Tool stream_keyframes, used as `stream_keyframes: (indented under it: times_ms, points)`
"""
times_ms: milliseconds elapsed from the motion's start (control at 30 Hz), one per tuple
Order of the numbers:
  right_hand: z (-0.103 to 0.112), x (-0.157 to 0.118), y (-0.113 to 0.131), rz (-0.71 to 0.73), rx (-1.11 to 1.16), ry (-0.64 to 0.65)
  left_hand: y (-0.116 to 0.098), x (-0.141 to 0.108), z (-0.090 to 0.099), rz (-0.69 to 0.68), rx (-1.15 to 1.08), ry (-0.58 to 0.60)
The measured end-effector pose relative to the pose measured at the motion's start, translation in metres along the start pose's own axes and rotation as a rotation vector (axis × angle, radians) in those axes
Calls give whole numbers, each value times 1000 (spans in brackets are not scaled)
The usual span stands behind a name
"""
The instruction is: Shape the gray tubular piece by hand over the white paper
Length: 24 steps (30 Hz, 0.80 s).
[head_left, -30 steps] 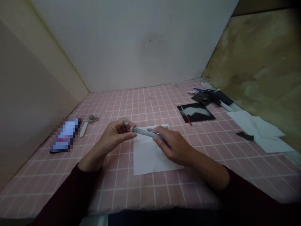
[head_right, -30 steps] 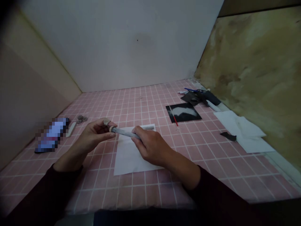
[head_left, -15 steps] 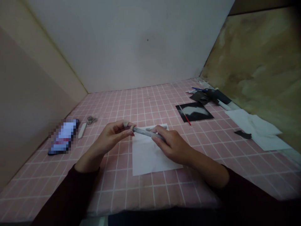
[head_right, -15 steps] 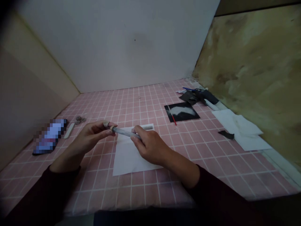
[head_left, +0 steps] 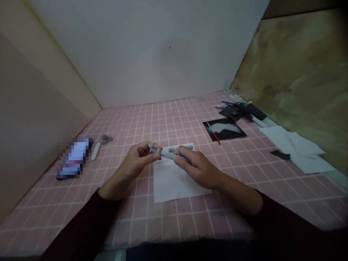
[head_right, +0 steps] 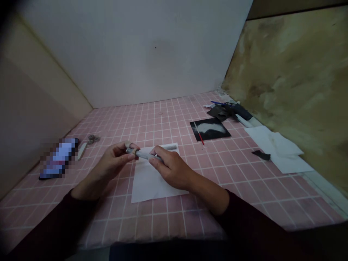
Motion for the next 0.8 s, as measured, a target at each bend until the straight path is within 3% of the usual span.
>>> stream_keyframes:
  times_ms: [67,200,500,700,800]
  points:
    - [0,0,0,2,30,4,6,1,-2,29,-27,-35]
    - [5,0,3,21,79,-21,-10,3,12,-120,-95,-159]
    - [10,-2,6,46,8,-47,-16,1,13,-110,-89,-110]
    - [8,-5,8,110,-301,-64,-12,3,26,-77,30,-121]
    - [4,-4,9,132,-390,-59,-7,3,25,-44,98,-70]
Point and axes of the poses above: each hand's wrist, its own x-axis towards the middle knuckle, its own z-axis out of the back of the hand, y = z × x, the point moved 9 cm from there along x, towards the middle knuckle, and after that the axes turned 2 degrees about y, right-handed, at the moved point
